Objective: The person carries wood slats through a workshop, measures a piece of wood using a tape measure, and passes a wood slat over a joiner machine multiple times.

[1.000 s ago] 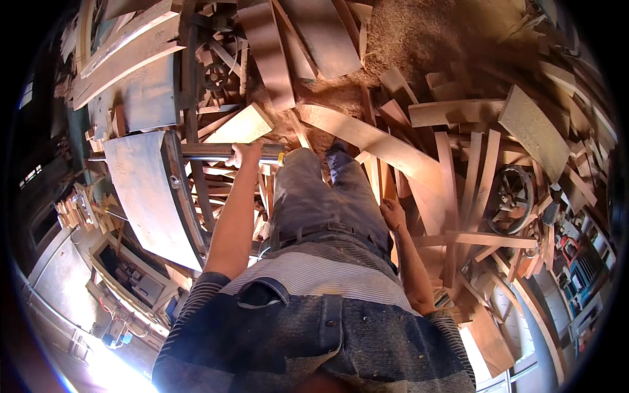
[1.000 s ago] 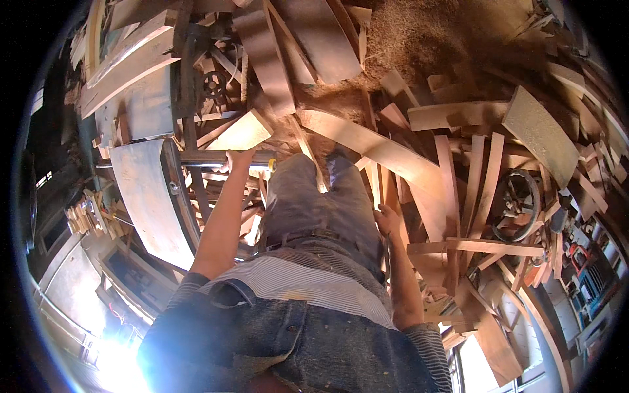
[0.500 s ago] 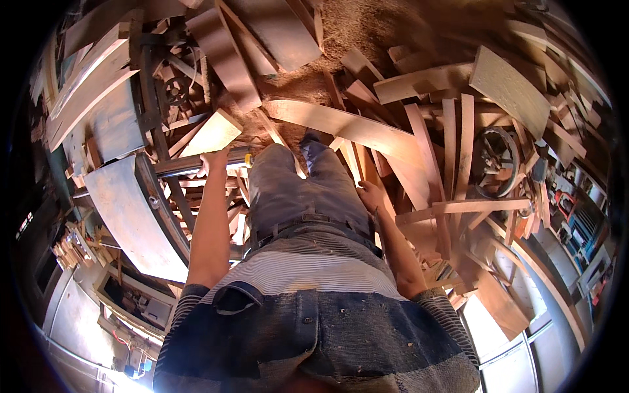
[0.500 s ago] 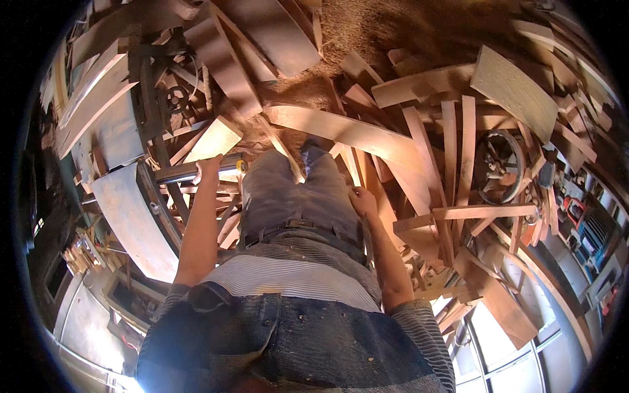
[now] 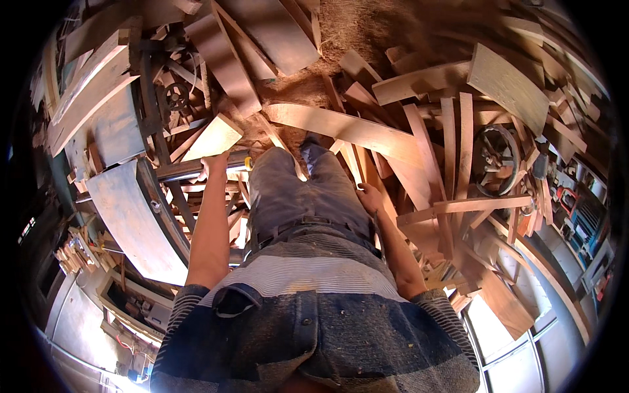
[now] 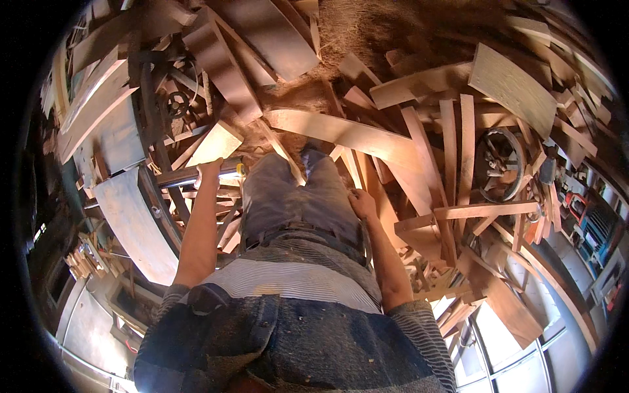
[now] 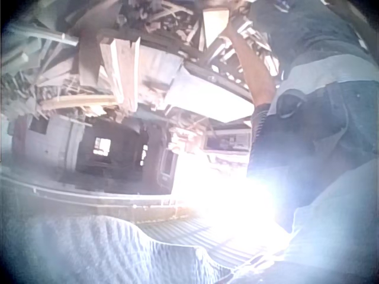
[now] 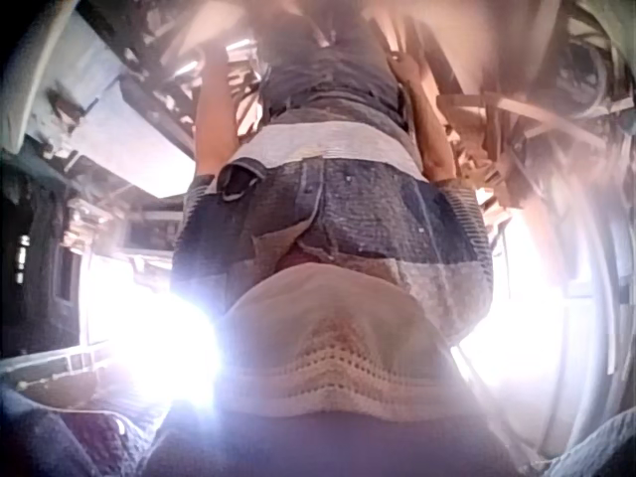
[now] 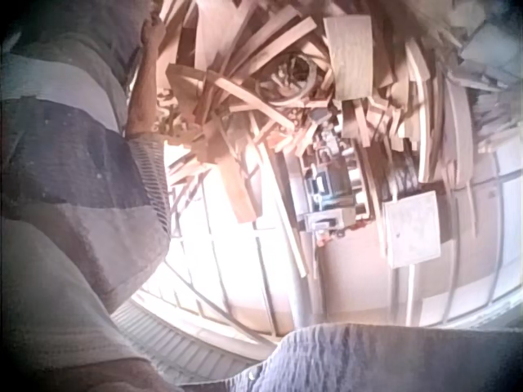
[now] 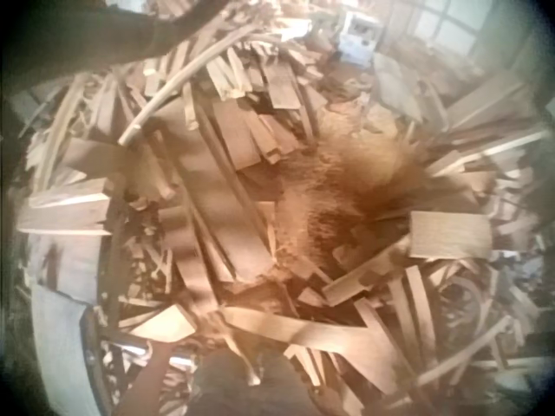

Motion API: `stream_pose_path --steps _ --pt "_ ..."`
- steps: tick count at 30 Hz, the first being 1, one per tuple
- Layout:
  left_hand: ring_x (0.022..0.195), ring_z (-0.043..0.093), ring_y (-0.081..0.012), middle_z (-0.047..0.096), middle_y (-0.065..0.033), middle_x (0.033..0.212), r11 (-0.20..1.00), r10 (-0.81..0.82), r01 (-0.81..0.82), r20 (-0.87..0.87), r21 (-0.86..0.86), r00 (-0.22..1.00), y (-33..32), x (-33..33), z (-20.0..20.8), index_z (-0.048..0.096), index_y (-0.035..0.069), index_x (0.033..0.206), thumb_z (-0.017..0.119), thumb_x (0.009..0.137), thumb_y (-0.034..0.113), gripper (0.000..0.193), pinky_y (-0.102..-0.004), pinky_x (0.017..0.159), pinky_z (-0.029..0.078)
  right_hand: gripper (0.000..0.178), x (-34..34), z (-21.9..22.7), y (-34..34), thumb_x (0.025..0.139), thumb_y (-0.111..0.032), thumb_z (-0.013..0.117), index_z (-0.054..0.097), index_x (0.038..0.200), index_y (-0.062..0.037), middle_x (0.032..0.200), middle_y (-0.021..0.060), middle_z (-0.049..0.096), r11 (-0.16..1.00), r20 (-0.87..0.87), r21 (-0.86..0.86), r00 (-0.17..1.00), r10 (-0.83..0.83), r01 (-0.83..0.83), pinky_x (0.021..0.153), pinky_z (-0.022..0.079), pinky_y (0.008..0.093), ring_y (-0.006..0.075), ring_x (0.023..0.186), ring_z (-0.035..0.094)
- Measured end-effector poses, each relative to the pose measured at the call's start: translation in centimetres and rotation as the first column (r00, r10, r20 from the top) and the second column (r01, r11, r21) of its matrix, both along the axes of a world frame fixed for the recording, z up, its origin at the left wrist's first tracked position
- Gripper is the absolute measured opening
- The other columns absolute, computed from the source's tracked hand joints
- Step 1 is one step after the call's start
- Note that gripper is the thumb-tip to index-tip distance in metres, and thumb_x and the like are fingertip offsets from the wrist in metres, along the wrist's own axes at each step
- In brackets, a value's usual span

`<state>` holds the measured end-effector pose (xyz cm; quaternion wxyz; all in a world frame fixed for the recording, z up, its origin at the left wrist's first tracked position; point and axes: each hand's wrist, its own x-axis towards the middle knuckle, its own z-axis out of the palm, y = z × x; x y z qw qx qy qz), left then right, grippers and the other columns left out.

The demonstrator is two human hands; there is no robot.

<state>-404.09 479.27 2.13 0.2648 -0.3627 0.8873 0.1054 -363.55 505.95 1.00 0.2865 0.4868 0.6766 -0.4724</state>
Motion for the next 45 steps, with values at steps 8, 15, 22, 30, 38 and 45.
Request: stream_pose_path --steps 8,15,22,30,38,45 --pt "0.123 0.049 -0.0486 -0.014 -0.0459 0.150 0.996 0.024 -0.022 -0.031 0.085 0.999 0.6 0.2 0.7 0.027 -0.002 0.148 0.085 0.071 0.028 0.101 -0.0432 0.103 0.045 0.046 1.8 -1.7 -0.2 0.087 -0.035 0.063 0.069 0.119 -0.0028 0.111 0.0224 0.070 0.999 -0.022 0.036 1.000 0.005 -0.004 0.095 0.051 0.0413 0.0350 0.107 0.067" --pt "0.118 0.055 -0.0475 -0.010 -0.0450 0.150 0.994 -0.027 0.031 -0.037 0.103 0.999 -0.8 0.3 -1.0 0.031 -0.001 0.145 0.085 0.072 0.028 0.095 -0.0434 0.099 0.049 0.045 1.2 -0.4 1.4 0.086 -0.029 0.063 0.067 0.119 0.0010 0.113 0.0223 0.070 1.000 0.017 -0.014 1.000 0.008 -0.008 0.094 0.051 0.0389 0.0324 0.107 0.068" --pt "0.129 0.043 -0.0481 0.004 -0.0458 0.150 0.970 -0.134 0.154 -0.116 0.190 0.984 -3.9 0.8 -4.2 0.026 -0.003 0.150 0.084 0.075 0.031 0.100 -0.0464 0.106 0.041 0.043 0.2 -1.2 2.1 0.088 -0.027 0.063 0.068 0.118 0.0033 0.106 0.0211 0.073 0.999 0.011 -0.051 1.000 -0.016 0.017 0.089 0.053 0.0373 0.0302 0.101 0.070" --pt "0.132 0.037 -0.0528 0.000 -0.0481 0.150 0.955 -0.075 0.100 -0.099 0.279 0.992 -4.5 0.0 -5.5 0.021 -0.003 0.153 0.082 0.076 0.031 0.104 -0.0475 0.108 0.037 0.038 -1.0 -3.4 2.0 0.092 -0.028 0.057 0.070 0.116 -0.0014 0.109 0.0203 0.071 0.991 -0.010 -0.035 0.992 -0.126 0.125 0.094 0.050 0.0369 0.0334 0.106 0.068" --pt "0.132 0.045 -0.0342 0.034 -0.0268 0.150 0.927 0.012 0.023 -0.091 0.375 0.996 -2.4 -0.5 -4.6 0.005 -0.006 0.154 0.079 0.082 0.022 0.108 -0.0450 0.106 0.040 0.036 0.3 -7.4 0.3 0.093 -0.028 0.055 0.070 0.114 -0.0033 0.112 0.0184 0.070 0.920 0.002 -0.123 0.928 -0.374 0.371 0.095 0.048 0.0387 0.0324 0.109 0.065" --pt "0.142 0.033 -0.0384 0.022 -0.0280 0.158 0.929 0.051 -0.056 0.022 0.365 0.998 -0.4 -1.1 -2.8 0.009 -0.008 0.154 0.081 0.080 0.030 0.110 -0.0458 0.116 0.029 0.039 -1.4 -5.9 1.6 0.096 -0.028 0.055 0.068 0.119 0.0012 0.117 0.0185 0.070 0.909 0.030 -0.173 0.924 -0.380 0.379 0.099 0.046 0.0337 0.0298 0.113 0.064"
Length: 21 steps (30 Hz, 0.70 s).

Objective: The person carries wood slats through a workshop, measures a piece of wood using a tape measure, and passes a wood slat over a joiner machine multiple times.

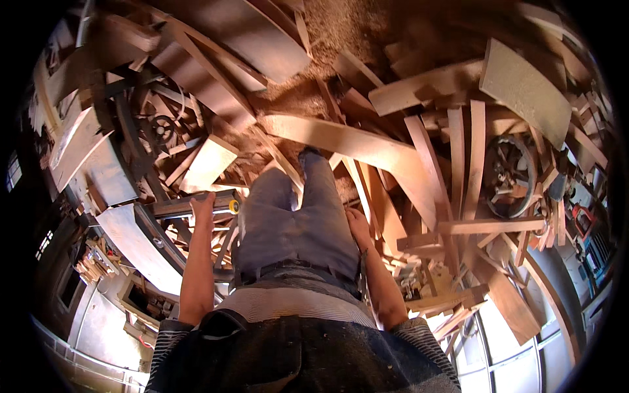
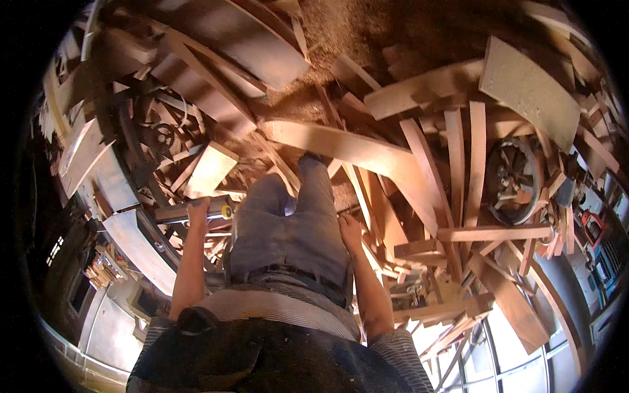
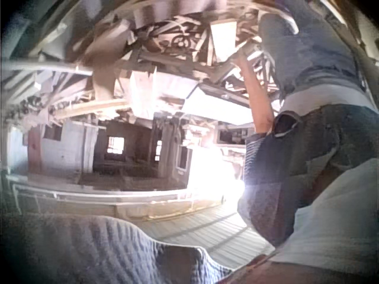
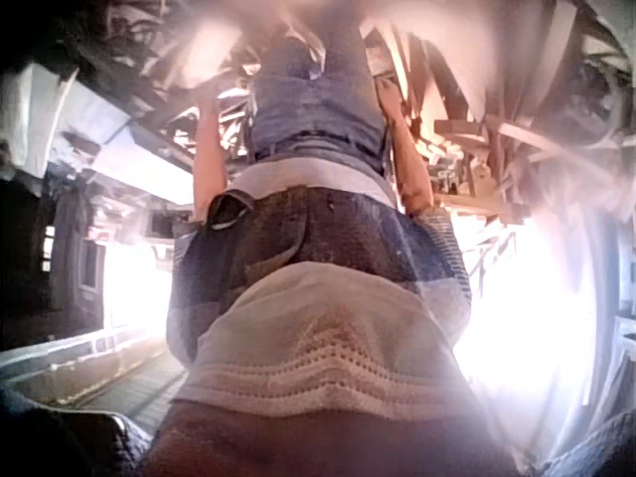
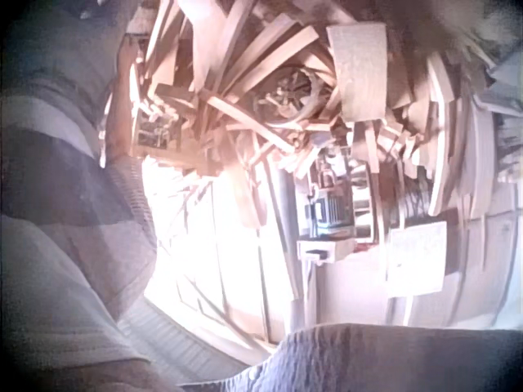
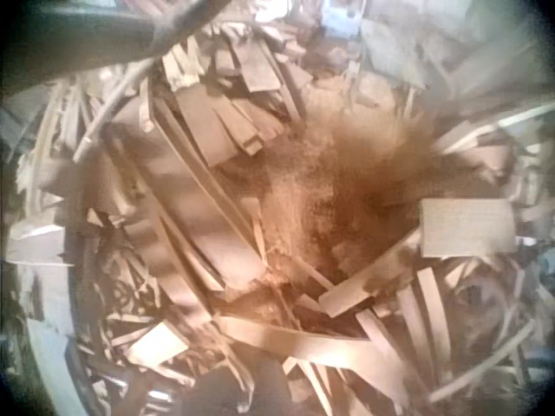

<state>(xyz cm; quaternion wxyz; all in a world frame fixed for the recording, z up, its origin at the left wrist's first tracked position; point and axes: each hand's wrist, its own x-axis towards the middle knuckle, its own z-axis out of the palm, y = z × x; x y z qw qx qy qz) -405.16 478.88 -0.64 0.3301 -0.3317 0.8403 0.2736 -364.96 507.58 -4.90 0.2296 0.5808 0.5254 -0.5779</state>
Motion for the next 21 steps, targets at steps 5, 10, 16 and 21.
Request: stream_pose_path --steps 5,10,16,21 --pt "0.134 0.034 -0.0526 0.006 -0.0443 0.152 0.996 -0.075 0.074 -0.019 -0.052 0.997 -4.0 0.5 -2.2 0.014 -0.002 0.154 0.081 0.079 0.031 0.106 -0.0489 0.110 0.035 0.038 1.1 2.2 -0.7 0.093 -0.028 0.056 0.069 0.114 0.0005 0.111 0.0203 0.071 0.982 -0.018 0.160 0.994 0.103 -0.099 0.096 0.048 0.0360 0.0317 0.109 0.066" --pt "0.124 0.047 -0.0533 -0.007 -0.0484 0.148 0.975 -0.162 0.149 -0.072 -0.166 0.984 -6.1 1.8 -3.7 0.026 0.000 0.148 0.081 0.075 0.033 0.097 -0.0477 0.103 0.044 0.036 2.6 4.5 0.3 0.089 -0.027 0.057 0.071 0.108 0.0007 0.104 0.0198 0.072 0.962 -0.048 0.229 0.985 0.167 -0.152 0.090 0.051 0.0369 0.0305 0.103 0.068" --pt "0.114 0.057 -0.0473 0.017 -0.0463 0.142 0.933 -0.137 0.116 -0.039 -0.342 0.990 -1.0 3.0 2.9 0.032 -0.002 0.143 0.083 0.070 0.034 0.095 -0.0446 0.100 0.049 0.034 4.3 5.2 2.6 0.087 -0.030 0.058 0.071 0.103 -0.0022 0.088 0.0141 0.072 0.880 -0.019 0.376 0.947 0.322 -0.292 0.071 0.054 0.0344 0.0214 0.080 0.070" --pt "0.111 0.058 -0.0489 0.007 -0.0475 0.145 0.963 -0.128 0.097 -0.106 -0.253 0.986 -2.2 3.8 2.5 0.035 0.000 0.136 0.081 0.074 0.030 0.083 -0.0466 0.098 0.050 0.040 7.7 2.4 4.3 0.091 -0.033 0.061 0.071 0.114 -0.0023 0.109 0.0214 0.071 0.873 0.004 0.309 0.918 0.397 -0.379 0.087 0.052 0.0401 0.0301 0.100 0.069"
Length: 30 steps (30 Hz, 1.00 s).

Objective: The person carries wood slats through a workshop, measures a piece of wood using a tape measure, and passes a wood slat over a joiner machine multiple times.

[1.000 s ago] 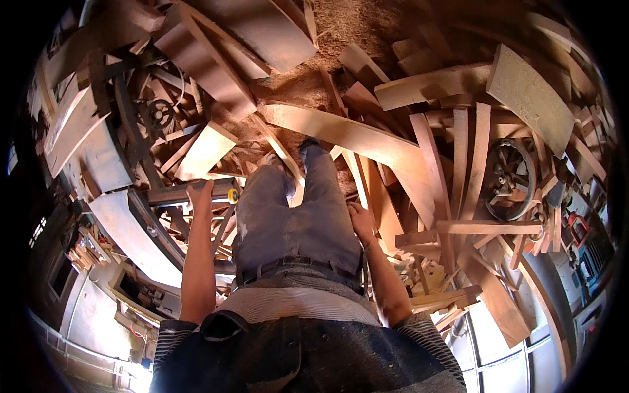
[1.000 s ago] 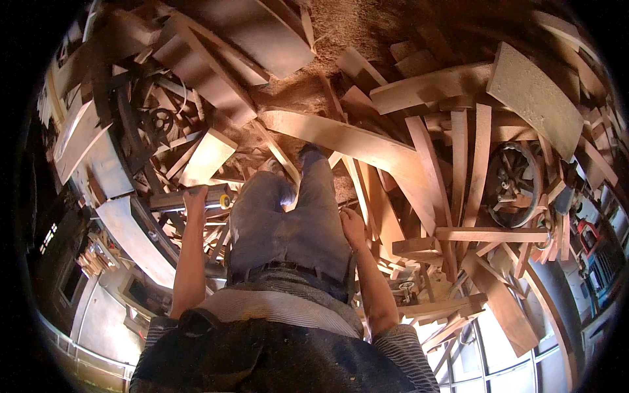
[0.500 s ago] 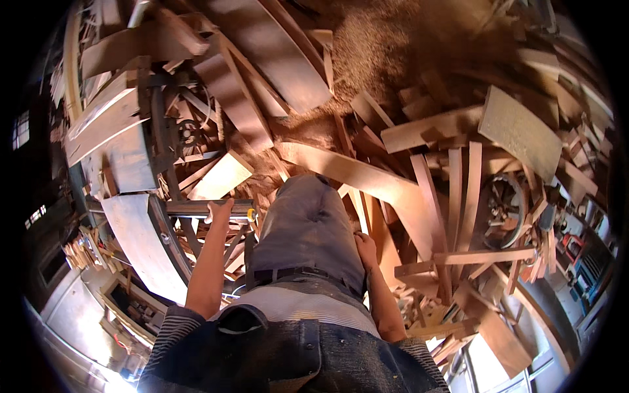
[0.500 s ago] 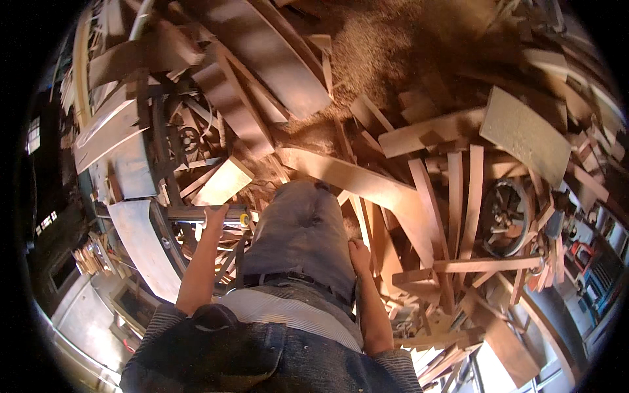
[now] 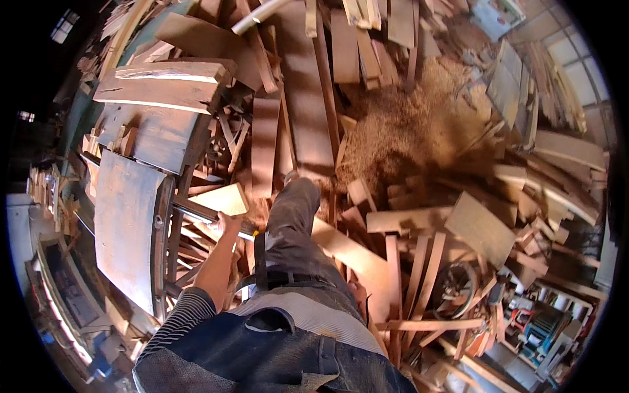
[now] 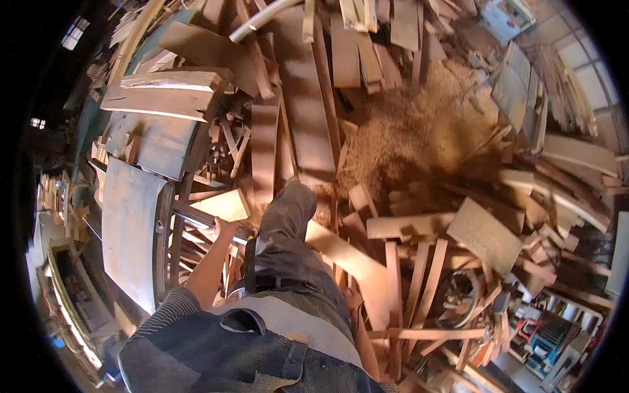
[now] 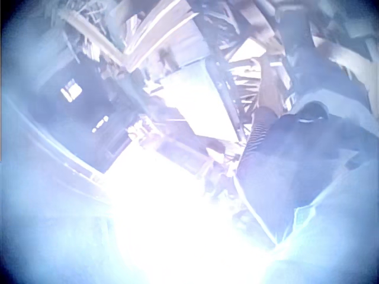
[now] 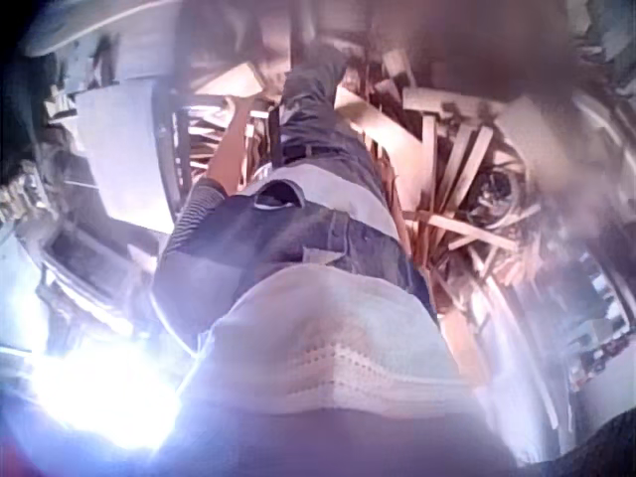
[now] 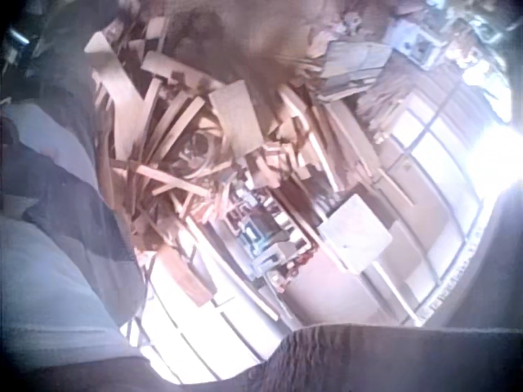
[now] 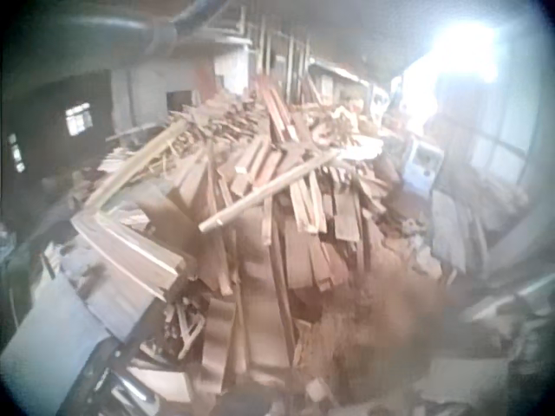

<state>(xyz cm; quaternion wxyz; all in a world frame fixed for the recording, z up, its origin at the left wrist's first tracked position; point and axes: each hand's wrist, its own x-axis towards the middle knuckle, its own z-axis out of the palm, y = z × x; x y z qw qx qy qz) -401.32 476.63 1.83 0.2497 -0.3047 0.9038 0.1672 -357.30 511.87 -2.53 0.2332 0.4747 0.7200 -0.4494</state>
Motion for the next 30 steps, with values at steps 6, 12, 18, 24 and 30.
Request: stream_pose_path --steps 6,12,18,24,30 --pt "0.122 0.046 -0.0520 0.001 -0.0412 0.150 0.988 0.147 -0.143 -0.088 0.058 0.985 -0.4 2.3 2.6 0.035 0.005 0.137 0.080 0.078 0.026 0.077 -0.0504 0.101 0.049 0.038 0.9 -1.3 4.4 0.089 -0.021 0.067 0.069 0.121 -0.0018 0.112 0.0103 0.072 0.985 -0.069 -0.167 0.997 0.039 -0.050 0.095 0.047 0.0364 0.0222 0.103 0.065" --pt "0.121 0.047 -0.0515 0.008 -0.0407 0.150 0.995 0.101 -0.103 -0.126 -0.010 0.987 2.3 1.9 2.5 0.047 0.007 0.126 0.070 0.086 0.021 0.049 -0.0539 0.098 0.048 0.044 0.7 -3.5 8.5 0.091 -0.039 0.062 0.071 0.117 -0.0056 0.109 0.0161 0.073 0.974 0.033 0.087 0.977 0.209 -0.211 0.089 0.051 0.0371 0.0273 0.101 0.069" --pt "0.131 0.033 -0.0578 0.002 -0.0447 0.150 0.993 0.111 -0.115 -0.185 -0.014 0.976 0.7 2.7 0.0 0.042 0.008 0.132 0.073 0.081 0.024 0.062 -0.0587 0.108 0.035 0.049 -4.5 -6.0 14.1 0.089 -0.043 0.063 0.070 0.117 -0.0037 0.110 0.0200 0.071 0.939 -0.033 -0.113 0.946 0.324 -0.325 0.091 0.052 0.0391 0.0296 0.103 0.068" --pt "0.129 0.037 -0.0603 0.003 -0.0474 0.149 0.990 0.117 -0.116 0.011 -0.081 0.993 1.9 -0.2 1.8 0.035 0.009 0.142 0.075 0.078 0.042 0.083 -0.0569 0.108 0.036 0.054 -12.9 -1.5 13.5 0.087 -0.042 0.065 0.067 0.123 -0.0012 0.119 0.0219 0.069 0.972 -0.029 -0.042 0.973 0.229 -0.230 0.096 0.050 0.0409 0.0348 0.113 0.065" --pt "0.126 0.044 -0.0602 -0.009 -0.0470 0.150 0.981 0.194 -0.195 0.091 0.000 0.977 2.9 -2.2 3.9 0.031 0.006 0.144 0.079 0.077 0.025 0.084 -0.0470 0.105 0.045 0.046 -24.1 7.2 16.6 0.093 -0.031 0.057 0.061 0.126 0.0016 0.116 0.0178 0.070 0.904 0.102 0.093 0.907 0.408 -0.417 0.088 0.053 0.0368 0.0278 0.097 0.069"
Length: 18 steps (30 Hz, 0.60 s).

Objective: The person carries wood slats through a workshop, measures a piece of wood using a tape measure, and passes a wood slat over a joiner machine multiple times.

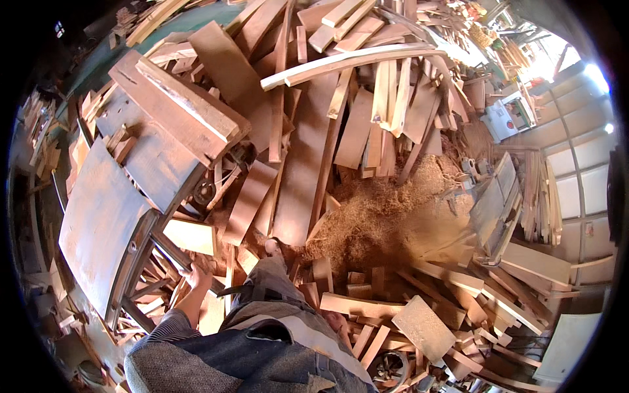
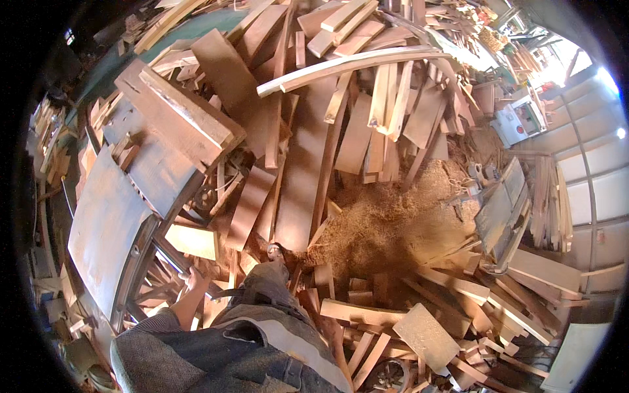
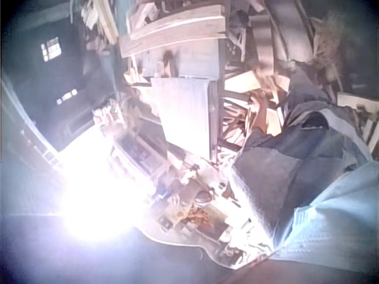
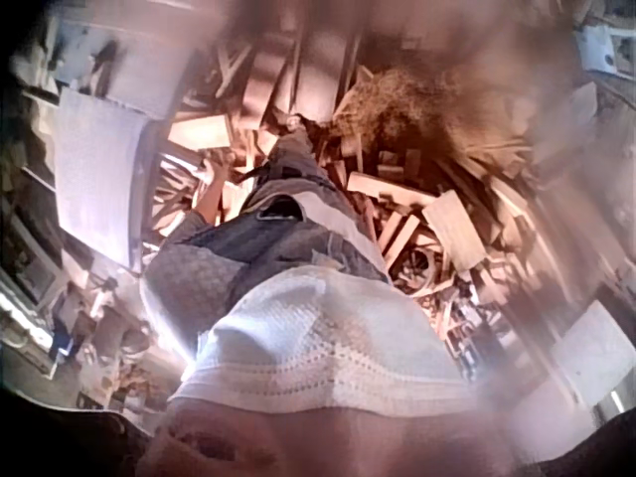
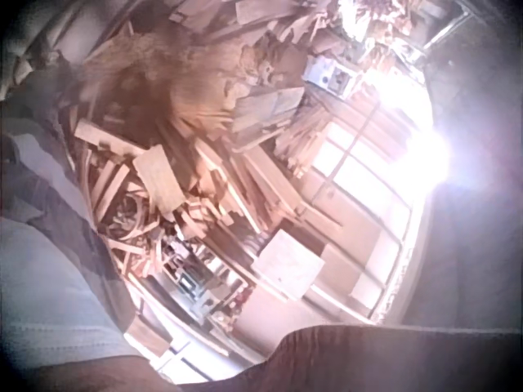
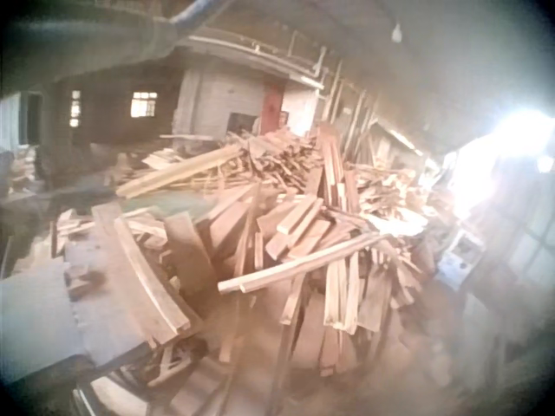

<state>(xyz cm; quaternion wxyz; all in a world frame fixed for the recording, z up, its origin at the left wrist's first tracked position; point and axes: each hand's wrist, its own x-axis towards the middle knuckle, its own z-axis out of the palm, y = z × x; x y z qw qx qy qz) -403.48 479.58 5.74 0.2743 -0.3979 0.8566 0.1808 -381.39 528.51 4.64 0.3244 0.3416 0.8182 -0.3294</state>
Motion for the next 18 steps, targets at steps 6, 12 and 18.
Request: stream_pose_path --steps 6,12,18 --pt "0.118 0.051 -0.0550 -0.005 -0.0440 0.152 0.996 0.017 -0.023 -0.065 -0.090 0.998 -0.6 1.3 -2.3 0.035 0.012 0.137 0.077 0.073 0.023 0.077 -0.0502 0.100 0.047 0.045 -2.5 -5.3 5.8 0.088 -0.028 0.066 0.066 0.124 -0.0020 0.092 0.0119 0.073 0.885 -0.113 -0.153 0.881 -0.459 0.441 0.065 0.056 0.0342 0.0178 0.074 0.069" --pt "0.121 0.047 -0.0535 0.000 -0.0438 0.150 0.995 0.044 -0.054 -0.115 -0.082 0.992 0.1 -0.7 -0.9 0.036 0.010 0.134 0.078 0.072 0.023 0.076 -0.0500 0.103 0.044 0.047 -6.3 0.4 4.7 0.087 -0.041 0.063 0.071 0.112 -0.0018 0.098 0.0155 0.073 0.936 -0.348 -0.013 0.876 -0.335 0.353 0.082 0.052 0.0363 0.0277 0.093 0.068" --pt "0.122 0.045 -0.0593 -0.007 -0.0457 0.150 0.986 -0.046 0.020 -0.153 -0.168 0.987 -1.8 1.0 -3.5 0.037 0.008 0.140 0.074 0.079 0.046 0.081 -0.0519 0.103 0.044 0.054 -5.4 -4.3 7.0 0.086 -0.051 0.060 0.072 0.111 -0.0050 0.100 0.0190 0.073 0.953 -0.248 -0.073 0.920 -0.303 0.294 0.085 0.052 0.0439 0.0369 0.101 0.068"
